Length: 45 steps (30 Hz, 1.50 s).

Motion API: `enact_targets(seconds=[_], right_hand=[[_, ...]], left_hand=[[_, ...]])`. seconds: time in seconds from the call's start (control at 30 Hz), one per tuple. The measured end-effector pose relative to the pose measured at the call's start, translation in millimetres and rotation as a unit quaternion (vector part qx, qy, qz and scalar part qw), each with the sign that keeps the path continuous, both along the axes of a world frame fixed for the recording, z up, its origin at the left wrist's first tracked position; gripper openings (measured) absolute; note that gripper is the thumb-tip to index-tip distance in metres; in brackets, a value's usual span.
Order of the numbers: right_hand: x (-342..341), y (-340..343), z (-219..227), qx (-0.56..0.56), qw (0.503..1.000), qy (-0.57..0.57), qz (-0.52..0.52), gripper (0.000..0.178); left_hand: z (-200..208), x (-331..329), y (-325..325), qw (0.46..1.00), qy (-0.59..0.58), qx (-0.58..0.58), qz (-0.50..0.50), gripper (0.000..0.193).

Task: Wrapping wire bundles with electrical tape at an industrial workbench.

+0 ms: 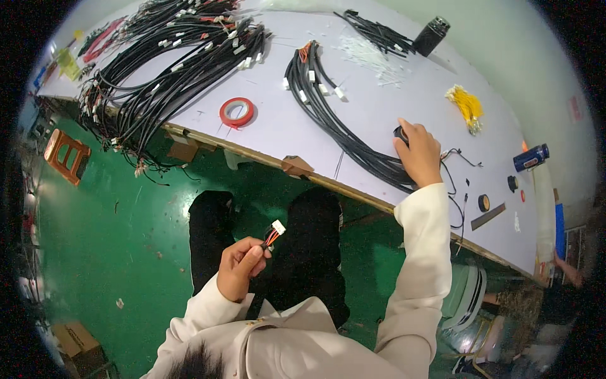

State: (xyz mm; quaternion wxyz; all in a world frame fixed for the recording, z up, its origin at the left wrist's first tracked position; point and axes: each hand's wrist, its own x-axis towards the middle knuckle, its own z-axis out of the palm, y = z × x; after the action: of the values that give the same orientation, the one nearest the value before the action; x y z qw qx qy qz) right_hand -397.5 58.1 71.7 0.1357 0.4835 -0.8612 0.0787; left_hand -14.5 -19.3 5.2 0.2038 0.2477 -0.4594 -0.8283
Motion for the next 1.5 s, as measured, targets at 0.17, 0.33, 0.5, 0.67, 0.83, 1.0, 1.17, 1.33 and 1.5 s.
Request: enact_targets(seconds=[0.17, 0.33, 0.5, 0.67, 0.83, 1.0, 1.17, 1.33, 1.5], right_hand=[[75, -6, 24, -0.300, 0.930, -0.156, 0.145, 0.039], [211, 32, -12, -0.165, 0.723, -0.635, 0.215, 0.041], [252, 36, -87, -0.164, 0.648, -0.728, 0.153, 0.019], [271, 27, -101, -0.218, 0.588, -0.779, 0.022, 0.018], [267, 24, -87, -0.192, 0.429, -0.882, -0.011, 0.037], [258, 30, -94, -0.163, 0.449, -0.872, 0.103, 0.051], [249, 32, -94, -0.141, 0.637, -0.731, 0.199, 0.057], [247, 37, -96, -0.137, 0.619, -0.743, 0.213, 0.055], [242, 36, -98, -0.127, 0.618, -0.739, 0.237, 0.049]], left_hand=[[-4, 7, -6, 1.000, -0.009, 0.023, 0.005, 0.025], [-9, 1, -6, 0.999, -0.002, 0.037, -0.004, 0.024], [-9, 5, -3, 0.999, -0.025, 0.015, -0.031, 0.023], [0, 13, 5, 0.997, -0.052, -0.016, -0.060, 0.025], [3, 17, 7, 0.992, -0.081, -0.026, -0.092, 0.022], [-1, 18, 6, 0.989, -0.093, 0.010, -0.117, 0.022], [-6, 17, 2, 0.988, -0.094, 0.027, -0.116, 0.022], [-4, 16, 0, 0.987, -0.098, 0.018, -0.126, 0.022], [3, 15, -7, 0.983, -0.115, -0.006, -0.145, 0.022]])
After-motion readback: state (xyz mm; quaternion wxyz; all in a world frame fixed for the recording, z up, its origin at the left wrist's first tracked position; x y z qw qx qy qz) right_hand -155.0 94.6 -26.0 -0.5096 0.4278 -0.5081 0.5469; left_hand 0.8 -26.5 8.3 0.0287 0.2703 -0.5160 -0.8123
